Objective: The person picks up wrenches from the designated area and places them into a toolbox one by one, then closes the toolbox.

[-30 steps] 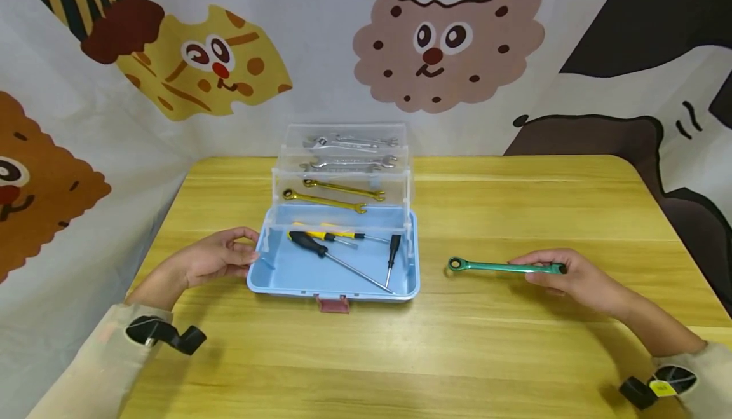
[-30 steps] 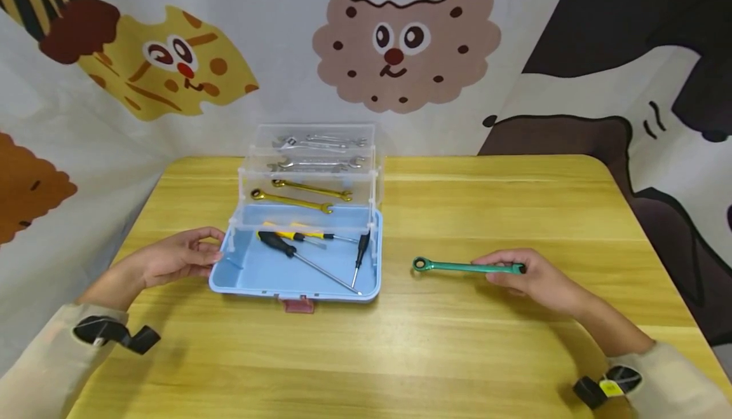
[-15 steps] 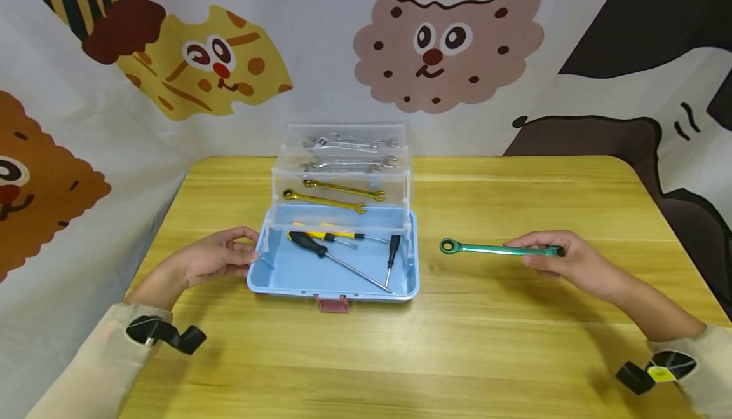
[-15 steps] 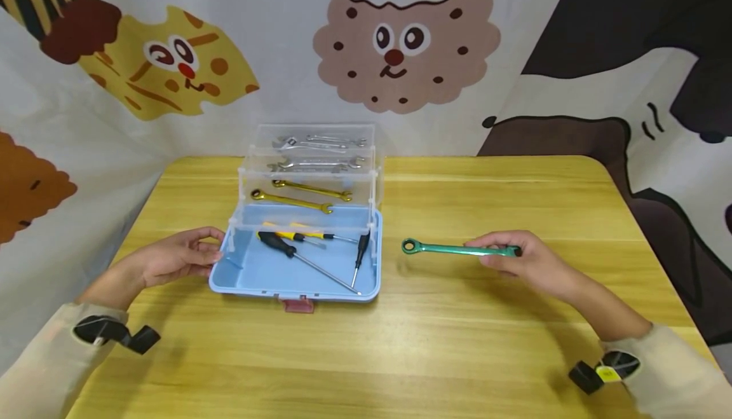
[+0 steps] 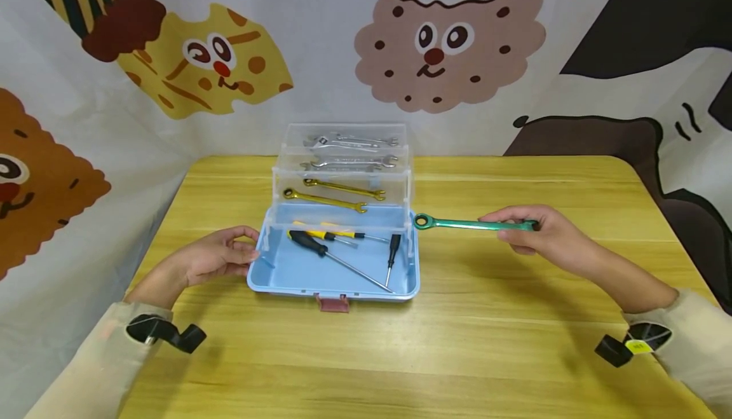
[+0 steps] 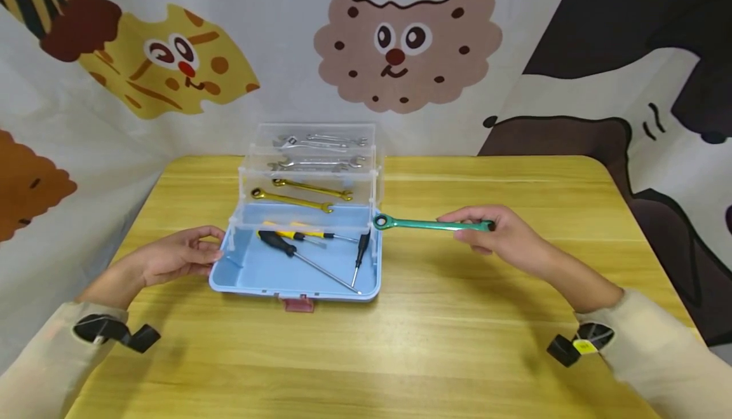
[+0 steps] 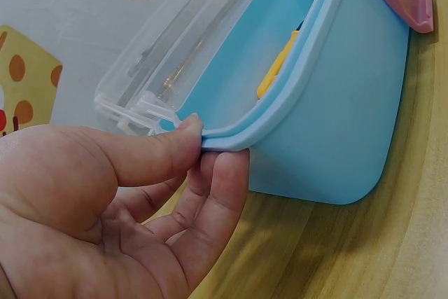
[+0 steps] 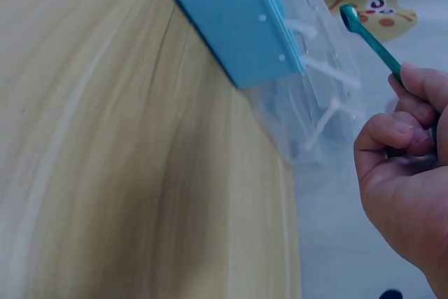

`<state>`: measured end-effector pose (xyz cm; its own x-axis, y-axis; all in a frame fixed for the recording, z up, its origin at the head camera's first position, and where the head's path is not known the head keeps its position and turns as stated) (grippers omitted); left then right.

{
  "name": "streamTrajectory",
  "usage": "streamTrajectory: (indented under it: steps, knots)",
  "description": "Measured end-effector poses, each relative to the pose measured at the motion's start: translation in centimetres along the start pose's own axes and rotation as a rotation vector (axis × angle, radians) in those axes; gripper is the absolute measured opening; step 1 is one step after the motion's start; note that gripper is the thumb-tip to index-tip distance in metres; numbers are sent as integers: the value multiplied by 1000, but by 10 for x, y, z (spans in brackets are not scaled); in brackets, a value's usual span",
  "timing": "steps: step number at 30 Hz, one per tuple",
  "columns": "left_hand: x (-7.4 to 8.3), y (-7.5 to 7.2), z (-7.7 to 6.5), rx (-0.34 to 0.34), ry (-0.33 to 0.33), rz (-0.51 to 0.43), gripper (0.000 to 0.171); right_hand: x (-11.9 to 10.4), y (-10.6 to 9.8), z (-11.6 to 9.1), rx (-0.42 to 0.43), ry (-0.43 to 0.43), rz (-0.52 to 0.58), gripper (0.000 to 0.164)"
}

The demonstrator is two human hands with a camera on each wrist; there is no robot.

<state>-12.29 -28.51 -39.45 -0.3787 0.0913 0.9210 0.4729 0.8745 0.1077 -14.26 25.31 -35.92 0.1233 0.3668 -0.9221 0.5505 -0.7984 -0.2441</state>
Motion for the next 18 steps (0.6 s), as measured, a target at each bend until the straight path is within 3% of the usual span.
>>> streamTrajectory:
  steps: [18]
  knots:
    - [0, 0, 0, -6, 3, 10, 19, -35, 36, 45, -4, 53, 0, 29]
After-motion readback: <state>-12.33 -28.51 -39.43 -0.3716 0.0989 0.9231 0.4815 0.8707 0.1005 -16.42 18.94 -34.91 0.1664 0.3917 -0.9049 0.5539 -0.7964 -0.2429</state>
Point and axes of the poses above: each hand's wrist, its own z-axis towards the middle knuckle, its own y-axis out of the palm, x = y × z, the point moved 3 cm from there along z, towards the middle knuckle, and after that the axes turned 11 degrees about y, right-handed, at the moved point
